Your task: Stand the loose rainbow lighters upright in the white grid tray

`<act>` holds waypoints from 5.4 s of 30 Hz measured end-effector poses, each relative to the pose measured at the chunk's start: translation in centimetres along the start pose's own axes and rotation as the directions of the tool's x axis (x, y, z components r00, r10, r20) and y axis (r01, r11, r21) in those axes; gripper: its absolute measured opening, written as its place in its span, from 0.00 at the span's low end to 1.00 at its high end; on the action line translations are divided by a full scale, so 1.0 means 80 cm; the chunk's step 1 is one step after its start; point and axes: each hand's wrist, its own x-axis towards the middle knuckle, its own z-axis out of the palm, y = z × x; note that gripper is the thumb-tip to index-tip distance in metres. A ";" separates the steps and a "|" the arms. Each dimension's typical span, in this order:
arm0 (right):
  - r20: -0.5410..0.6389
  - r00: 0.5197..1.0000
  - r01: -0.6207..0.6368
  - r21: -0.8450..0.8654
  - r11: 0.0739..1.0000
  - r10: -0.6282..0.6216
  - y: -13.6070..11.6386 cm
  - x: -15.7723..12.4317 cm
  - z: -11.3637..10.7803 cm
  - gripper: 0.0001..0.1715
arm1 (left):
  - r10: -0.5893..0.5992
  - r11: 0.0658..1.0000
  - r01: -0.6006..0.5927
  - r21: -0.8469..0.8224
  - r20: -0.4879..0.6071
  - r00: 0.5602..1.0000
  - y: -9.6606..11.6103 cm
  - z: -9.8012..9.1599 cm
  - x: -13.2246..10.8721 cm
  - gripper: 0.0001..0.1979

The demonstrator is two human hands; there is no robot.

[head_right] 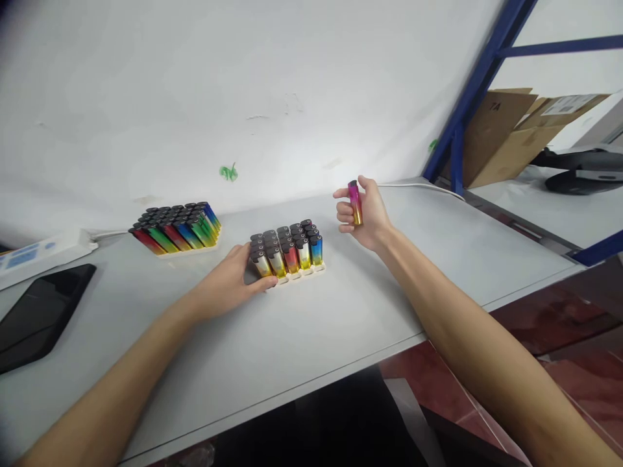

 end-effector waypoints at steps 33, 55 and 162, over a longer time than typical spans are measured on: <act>0.095 0.995 -0.040 -0.017 0.999 0.041 0.021 -0.002 0.011 0.35 | 0.006 1.000 -0.006 -0.006 -0.006 1.000 0.001 0.000 0.000 0.28; 0.091 0.995 -0.044 -0.041 0.998 0.047 0.025 -0.010 0.024 0.29 | 0.009 1.000 -0.009 0.000 -0.006 1.000 0.001 0.000 0.001 0.29; 0.026 1.000 0.017 -0.005 1.000 -0.017 0.013 0.006 -0.004 0.05 | -0.015 0.986 0.012 -0.168 -0.015 1.000 0.000 0.000 -0.004 0.54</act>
